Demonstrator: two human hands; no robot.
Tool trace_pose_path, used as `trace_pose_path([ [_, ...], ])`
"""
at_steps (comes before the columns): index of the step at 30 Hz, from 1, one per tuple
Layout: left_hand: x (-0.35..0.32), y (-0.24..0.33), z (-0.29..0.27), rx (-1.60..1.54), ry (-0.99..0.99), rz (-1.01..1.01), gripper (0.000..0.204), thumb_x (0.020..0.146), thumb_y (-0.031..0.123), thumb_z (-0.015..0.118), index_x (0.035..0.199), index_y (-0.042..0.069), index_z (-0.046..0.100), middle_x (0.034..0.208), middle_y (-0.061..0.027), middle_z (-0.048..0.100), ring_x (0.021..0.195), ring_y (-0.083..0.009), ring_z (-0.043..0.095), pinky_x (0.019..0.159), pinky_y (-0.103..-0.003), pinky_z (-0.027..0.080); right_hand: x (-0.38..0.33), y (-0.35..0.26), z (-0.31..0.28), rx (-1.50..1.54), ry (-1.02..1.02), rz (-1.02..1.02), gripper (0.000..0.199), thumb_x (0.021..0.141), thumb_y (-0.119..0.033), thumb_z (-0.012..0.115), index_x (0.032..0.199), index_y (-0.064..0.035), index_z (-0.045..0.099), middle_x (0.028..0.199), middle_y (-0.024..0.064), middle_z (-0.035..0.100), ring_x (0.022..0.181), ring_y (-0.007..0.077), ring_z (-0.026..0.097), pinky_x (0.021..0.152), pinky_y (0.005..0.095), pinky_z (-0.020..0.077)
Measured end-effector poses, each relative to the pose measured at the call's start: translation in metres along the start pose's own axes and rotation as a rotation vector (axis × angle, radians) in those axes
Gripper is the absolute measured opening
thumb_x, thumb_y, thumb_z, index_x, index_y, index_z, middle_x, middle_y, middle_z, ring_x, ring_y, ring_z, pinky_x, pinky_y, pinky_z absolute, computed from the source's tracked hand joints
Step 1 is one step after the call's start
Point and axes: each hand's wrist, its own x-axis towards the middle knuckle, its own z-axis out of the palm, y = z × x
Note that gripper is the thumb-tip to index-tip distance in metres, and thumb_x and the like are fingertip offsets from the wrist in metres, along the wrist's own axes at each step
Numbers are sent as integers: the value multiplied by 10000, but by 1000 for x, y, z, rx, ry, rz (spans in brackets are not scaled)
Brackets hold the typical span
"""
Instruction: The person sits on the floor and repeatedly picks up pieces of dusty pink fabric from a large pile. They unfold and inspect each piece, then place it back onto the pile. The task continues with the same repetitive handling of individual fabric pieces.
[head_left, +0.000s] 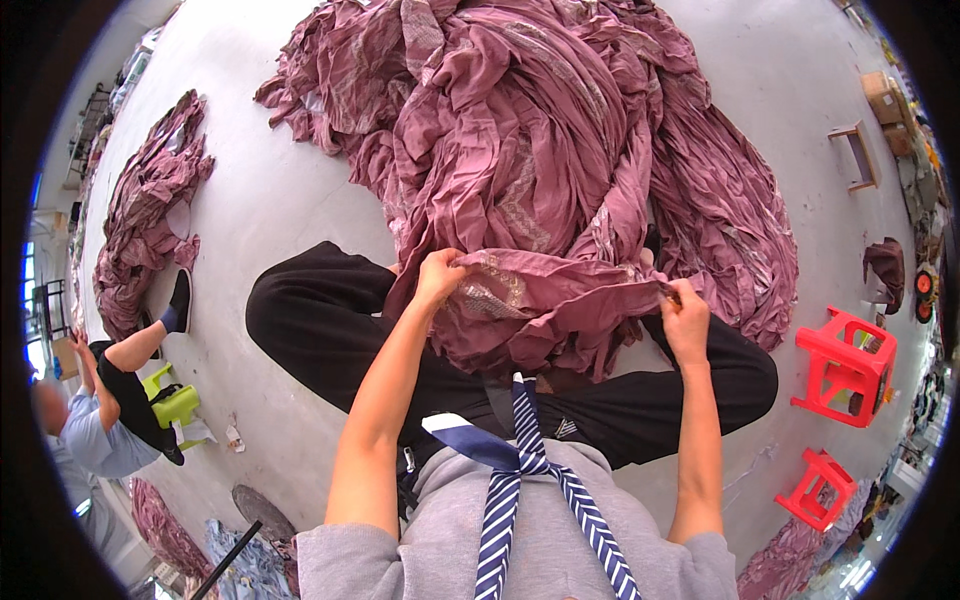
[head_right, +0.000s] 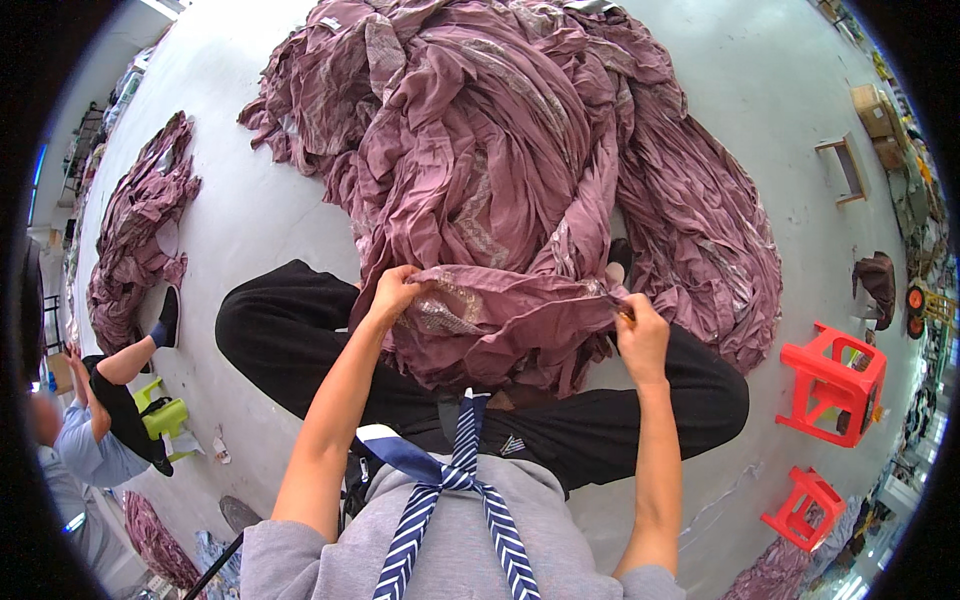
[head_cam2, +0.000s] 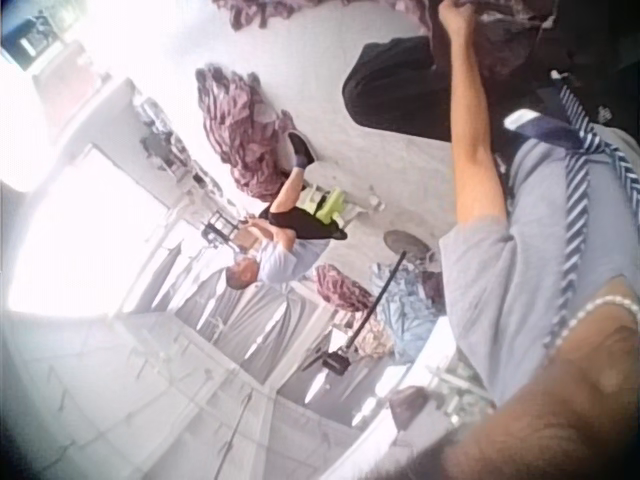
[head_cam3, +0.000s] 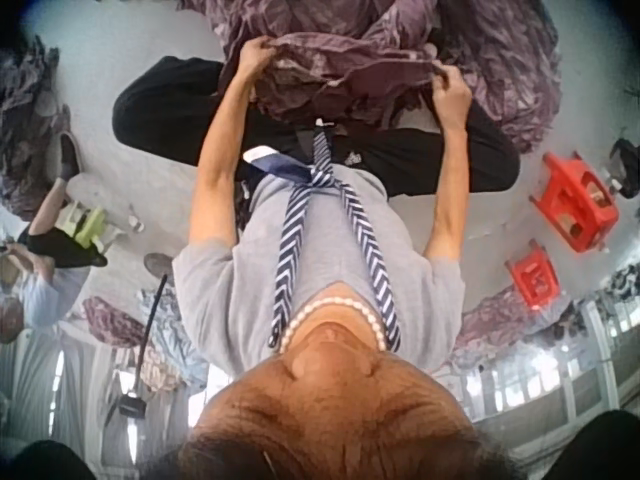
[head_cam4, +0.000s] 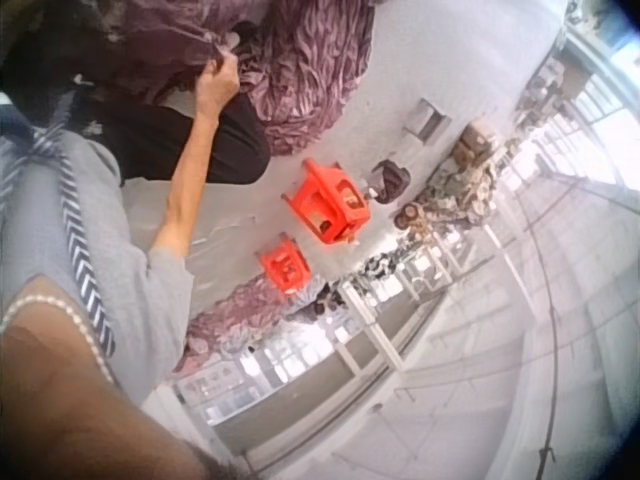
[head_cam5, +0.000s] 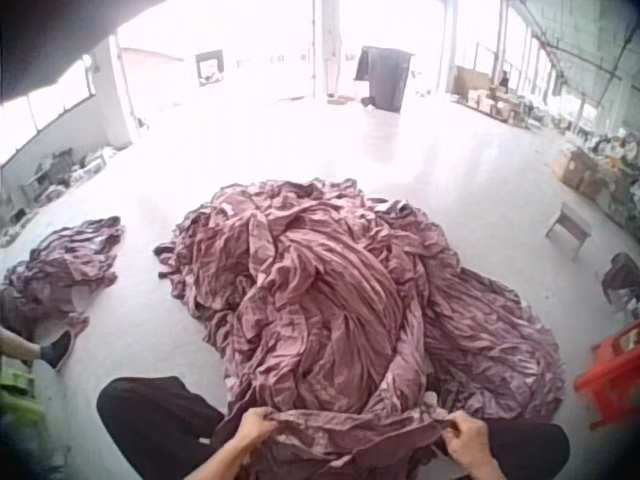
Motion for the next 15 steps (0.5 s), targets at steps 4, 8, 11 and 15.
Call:
trace_pose_path([
  [4,14,0,-4,-163,-68,-64,160,755,142,679,804,-7,649,625,21,555,540,-66,459,495,-255,359,-1,25,-10,192,119,240,116,806,-38,617,885,-5,538,640,41,525,566,122,524,533,271,417],
  [8,22,11,-16,-267,-156,-135,122,837,155,640,808,37,637,692,62,561,599,-28,469,543,-199,368,7,47,-14,658,463,276,93,872,-74,589,919,-20,529,698,-33,486,575,56,475,512,208,383],
  [11,24,47,-17,-325,-251,-101,116,867,155,601,890,50,646,748,70,573,643,-25,478,579,-190,378,18,13,-18,734,406,146,114,873,-73,594,967,-26,549,839,-12,568,751,59,528,654,193,427],
  [15,19,122,-6,-76,-547,228,255,870,192,610,1031,-4,633,771,61,568,681,-23,464,600,-192,380,43,-72,17,644,-147,-64,275,805,-51,642,1063,-14,555,885,1,588,775,74,540,677,210,436],
])
